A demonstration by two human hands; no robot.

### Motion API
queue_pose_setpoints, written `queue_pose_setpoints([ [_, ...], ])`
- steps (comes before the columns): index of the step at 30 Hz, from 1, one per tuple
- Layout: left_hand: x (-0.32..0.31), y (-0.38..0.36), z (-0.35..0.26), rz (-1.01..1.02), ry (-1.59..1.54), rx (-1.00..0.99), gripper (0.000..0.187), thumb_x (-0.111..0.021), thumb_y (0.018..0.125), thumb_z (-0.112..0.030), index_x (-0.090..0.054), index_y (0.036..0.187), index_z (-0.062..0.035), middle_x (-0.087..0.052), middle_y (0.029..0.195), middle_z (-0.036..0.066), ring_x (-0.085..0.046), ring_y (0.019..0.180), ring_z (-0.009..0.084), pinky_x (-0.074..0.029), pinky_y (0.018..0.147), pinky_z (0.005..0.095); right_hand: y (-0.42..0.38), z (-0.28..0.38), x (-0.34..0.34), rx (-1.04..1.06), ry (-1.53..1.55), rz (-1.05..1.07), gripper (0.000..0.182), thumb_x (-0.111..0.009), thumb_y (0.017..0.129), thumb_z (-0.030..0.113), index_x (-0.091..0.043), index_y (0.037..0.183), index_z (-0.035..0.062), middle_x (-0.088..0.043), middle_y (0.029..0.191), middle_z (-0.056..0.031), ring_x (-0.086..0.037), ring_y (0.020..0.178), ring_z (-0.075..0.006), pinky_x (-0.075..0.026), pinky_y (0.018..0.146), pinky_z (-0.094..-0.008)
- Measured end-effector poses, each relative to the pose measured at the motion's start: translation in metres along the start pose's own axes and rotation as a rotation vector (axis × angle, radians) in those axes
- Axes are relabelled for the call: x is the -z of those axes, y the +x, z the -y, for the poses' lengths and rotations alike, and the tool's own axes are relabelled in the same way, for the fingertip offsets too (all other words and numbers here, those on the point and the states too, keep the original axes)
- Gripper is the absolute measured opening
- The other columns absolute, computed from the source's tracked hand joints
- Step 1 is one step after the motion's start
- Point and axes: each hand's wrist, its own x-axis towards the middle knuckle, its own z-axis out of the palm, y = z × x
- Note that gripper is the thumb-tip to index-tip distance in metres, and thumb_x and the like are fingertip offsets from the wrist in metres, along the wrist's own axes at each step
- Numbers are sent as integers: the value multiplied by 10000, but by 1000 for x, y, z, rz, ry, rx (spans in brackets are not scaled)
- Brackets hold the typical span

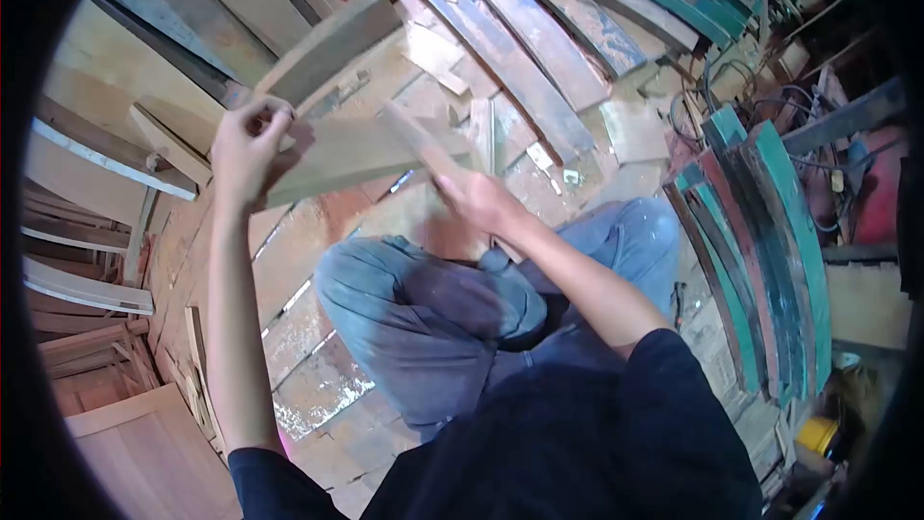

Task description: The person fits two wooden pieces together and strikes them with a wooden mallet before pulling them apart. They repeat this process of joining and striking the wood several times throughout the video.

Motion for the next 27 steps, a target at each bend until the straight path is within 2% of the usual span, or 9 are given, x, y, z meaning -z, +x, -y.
queue_pose_setpoints([
  [4,-2,2,-2,39,-141,-17,230,-667,916,-250,-733,939,-31,-691,748,31,-642,699,85,-497,697,259,-18,76,-31,110,-217,-153,543,-464,1064,489,-703,1149,9,-729,899,-211,-708,844,-378,-550,789,-441],
  [7,2,-10,10,-23,24,1,235,-691,872,-287,-747,936,-68,-697,766,86,-658,707,188,-514,728,326,-5,14,-28,-10,97,-66,583,-470,1043,514,-654,1266,8,-681,1050,-358,-660,1054,-501,-532,906,-525],
  [9,4,-23,20,-92,179,-20,245,-694,863,-313,-751,926,-84,-676,768,102,-633,794,253,-506,784,365,1,-60,-10,-225,-183,-54,587,-472,1044,507,-620,1315,8,-685,1031,-361,-666,1050,-505,-528,915,-534],
  [12,3,-18,22,-72,134,8,257,-695,863,-331,-753,932,-91,-673,774,102,-632,817,254,-505,789,366,2,-46,-10,-250,-203,-86,518,-490,1049,467,-656,1189,-3,-714,991,-271,-705,956,-412,-535,858,-476],
  [15,1,-5,-4,-45,-2,14,287,-694,876,-339,-743,959,-69,-708,809,94,-687,754,175,-518,720,326,-19,59,-21,-148,-150,-83,504,-484,1060,453,-672,1122,-10,-714,924,-275,-707,931,-429,-538,841,-483],
  [16,3,-6,-19,-34,-6,19,344,-702,890,-393,-729,1071,-101,-703,837,93,-683,755,181,-520,723,330,-21,56,-22,-103,-138,-105,521,-489,1054,462,-682,1112,-19,-704,936,-304,-695,956,-457,-537,846,-508],
  [18,-3,-5,-25,-87,-30,26,418,-714,887,-445,-703,1156,-126,-693,867,89,-679,780,192,-517,746,338,-22,44,-23,2,-105,-155,555,-500,1044,480,-703,1090,-35,-683,958,-362,-670,1007,-514,-535,855,-558],
  [24,-5,1,-36,-155,66,43,612,-629,910,-637,-652,1316,-180,-706,962,111,-674,920,237,-492,847,367,-4,-68,7,-337,-256,-80,560,-489,1055,497,-679,1102,-27,-704,906,-299,-677,830,-490,-536,787,-489],
  [27,-10,16,-59,-143,-119,35,579,-558,968,-611,-640,1328,-166,-743,1039,128,-693,959,252,-494,856,359,-16,34,4,-105,-90,-9,583,-485,1049,505,-674,1134,-40,-698,944,-321,-679,936,-482,-531,839,-492],
])
